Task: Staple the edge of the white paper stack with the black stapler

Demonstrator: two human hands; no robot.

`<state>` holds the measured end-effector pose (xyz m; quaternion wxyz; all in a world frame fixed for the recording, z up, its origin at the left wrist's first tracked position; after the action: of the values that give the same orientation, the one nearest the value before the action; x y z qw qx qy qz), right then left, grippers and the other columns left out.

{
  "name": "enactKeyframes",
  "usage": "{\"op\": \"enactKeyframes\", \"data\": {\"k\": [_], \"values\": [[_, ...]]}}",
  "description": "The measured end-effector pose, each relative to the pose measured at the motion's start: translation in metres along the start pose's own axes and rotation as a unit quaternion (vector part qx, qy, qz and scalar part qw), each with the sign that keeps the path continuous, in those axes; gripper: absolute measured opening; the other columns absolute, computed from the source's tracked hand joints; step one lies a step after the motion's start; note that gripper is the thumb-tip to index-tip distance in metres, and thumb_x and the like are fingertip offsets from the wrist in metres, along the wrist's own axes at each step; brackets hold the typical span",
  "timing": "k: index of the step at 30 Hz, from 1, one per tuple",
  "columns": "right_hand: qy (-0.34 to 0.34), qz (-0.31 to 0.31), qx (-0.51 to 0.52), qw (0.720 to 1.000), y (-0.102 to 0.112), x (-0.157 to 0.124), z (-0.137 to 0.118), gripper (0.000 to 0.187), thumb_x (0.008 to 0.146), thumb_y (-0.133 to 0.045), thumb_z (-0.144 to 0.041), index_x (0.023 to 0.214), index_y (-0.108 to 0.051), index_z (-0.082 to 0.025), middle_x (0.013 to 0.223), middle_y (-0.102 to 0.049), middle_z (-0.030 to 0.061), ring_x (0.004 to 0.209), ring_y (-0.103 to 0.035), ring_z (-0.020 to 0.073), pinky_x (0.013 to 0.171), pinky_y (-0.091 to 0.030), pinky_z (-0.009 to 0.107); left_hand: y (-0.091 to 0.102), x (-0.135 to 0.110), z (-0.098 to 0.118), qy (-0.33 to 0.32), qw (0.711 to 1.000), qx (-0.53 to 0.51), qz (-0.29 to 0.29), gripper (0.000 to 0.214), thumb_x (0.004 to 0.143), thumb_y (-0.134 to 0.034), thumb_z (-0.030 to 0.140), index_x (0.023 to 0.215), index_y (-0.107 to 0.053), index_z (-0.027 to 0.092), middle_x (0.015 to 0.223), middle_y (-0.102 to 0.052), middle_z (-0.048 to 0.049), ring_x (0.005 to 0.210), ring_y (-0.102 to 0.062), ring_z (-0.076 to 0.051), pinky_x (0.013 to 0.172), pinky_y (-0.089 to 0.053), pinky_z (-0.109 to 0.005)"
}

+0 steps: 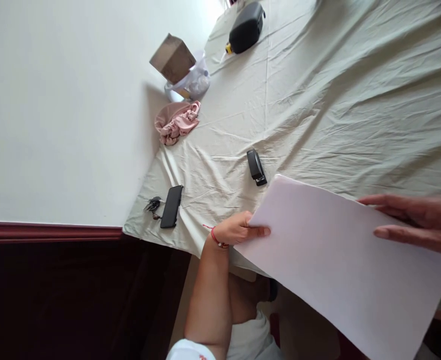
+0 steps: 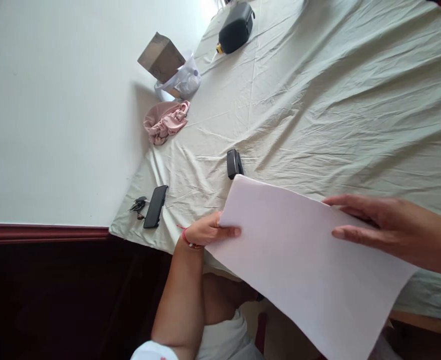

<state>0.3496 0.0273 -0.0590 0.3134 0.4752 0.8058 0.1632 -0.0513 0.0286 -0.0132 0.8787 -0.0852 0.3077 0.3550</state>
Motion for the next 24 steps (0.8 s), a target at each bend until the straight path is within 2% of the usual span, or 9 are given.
{"op": "enactKeyframes", "data": {"k": [2,4,6,10,13,17,20,24], "values": [[0.003,-0.045,-0.044,0.998,-0.001,0.001,-0.001,0.069,0.077,-0.065,-0.075,0.136,-0.061,-0.040,0.126,-0.064,-0.0037,0.104,-0.067,0.0205,0.077,-0.058,0.020,-0.003,0.003,0.006,0.006,0.999,0.033,-0.020,0.050,0.088,-0.069,0.057,0.103,-0.071,0.010,0.105,-0.072,-0.0134,0.089,-0.068,-0.022,0.078,-0.056,-0.030],[-0.015,-0.074,-0.044,0.996,0.000,0.003,-0.005,0.064,0.080,-0.061,-0.075,0.133,-0.062,-0.040,0.121,-0.066,-0.0047,0.099,-0.068,0.0193,0.073,-0.057,0.019,-0.004,0.006,0.011,0.005,0.998,0.062,-0.029,0.050,0.090,-0.066,0.056,0.107,-0.071,0.010,0.105,-0.072,-0.0131,0.089,-0.068,-0.021,0.078,-0.056,-0.028],[-0.033,-0.096,-0.004,0.995,-0.003,0.004,-0.014,0.061,0.081,-0.059,-0.075,0.129,-0.065,-0.037,0.119,-0.067,-0.0038,0.098,-0.068,0.0207,0.070,-0.057,0.020,-0.004,0.007,0.014,-0.007,0.996,0.089,-0.033,0.048,0.091,-0.064,0.055,0.107,-0.071,0.009,0.104,-0.073,-0.0124,0.088,-0.068,-0.020,0.077,-0.055,-0.026],[-0.086,-0.082,0.137,0.983,-0.013,0.003,-0.035,0.065,0.074,-0.065,-0.076,0.115,-0.069,-0.026,0.110,-0.069,0.0025,0.091,-0.068,0.0246,0.063,-0.056,0.024,0.003,0.003,0.015,-0.002,0.997,0.077,-0.006,0.044,0.089,-0.067,0.053,0.100,-0.073,0.011,0.096,-0.073,-0.0103,0.082,-0.067,-0.019,0.073,-0.055,-0.026],[-0.158,-0.073,0.259,0.950,-0.018,-0.001,-0.043,0.072,0.067,-0.073,-0.073,0.119,-0.064,-0.024,0.102,-0.068,0.0063,0.083,-0.067,0.0271,0.064,-0.056,0.030,0.016,-0.002,0.014,-0.019,0.997,-0.015,0.069,0.039,0.082,-0.076,0.049,0.089,-0.072,0.011,0.081,-0.068,-0.0063,0.066,-0.061,-0.014,0.059,-0.050,-0.023],[-0.249,-0.059,0.309,0.916,-0.017,-0.006,-0.042,0.088,0.057,-0.074,-0.085,0.119,-0.061,-0.023,0.097,-0.067,0.0096,0.077,-0.066,0.0314,0.058,-0.054,0.036,0.032,-0.001,0.016,-0.082,0.968,-0.069,0.225,0.040,0.073,-0.085,0.043,0.089,-0.068,0.011,0.067,-0.060,-0.0003,0.054,-0.053,-0.008,0.052,-0.040,-0.019],[-0.277,-0.075,0.323,0.902,-0.018,-0.007,-0.043,0.094,0.049,-0.077,-0.085,0.117,-0.060,-0.023,0.096,-0.067,0.0109,0.077,-0.065,0.0331,0.058,-0.053,0.037,0.033,0.007,0.016,-0.066,0.943,-0.107,0.310,0.049,0.066,-0.087,0.044,0.096,-0.064,0.012,0.063,-0.059,0.0018,0.051,-0.054,-0.008,0.047,-0.033,-0.017],[-0.306,-0.074,0.361,0.878,-0.021,-0.009,-0.044,0.085,0.051,-0.084,-0.067,0.121,-0.059,-0.027,0.095,-0.068,0.0091,0.072,-0.065,0.0314,0.054,-0.051,0.036,0.028,0.021,0.019,-0.076,0.911,-0.120,0.387,0.047,0.066,-0.082,0.039,0.099,-0.060,0.012,0.058,-0.058,0.0032,0.049,-0.053,-0.008,0.047,-0.032,-0.016]]}}
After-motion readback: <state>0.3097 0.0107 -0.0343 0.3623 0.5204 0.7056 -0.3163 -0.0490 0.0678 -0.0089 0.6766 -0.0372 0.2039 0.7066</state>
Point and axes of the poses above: each hand's wrist, its own x-axis towards the middle knuckle, its own y-axis out of the back of the hand, z = x × y, the point moved 3 cm from there along x, towards the middle knuckle
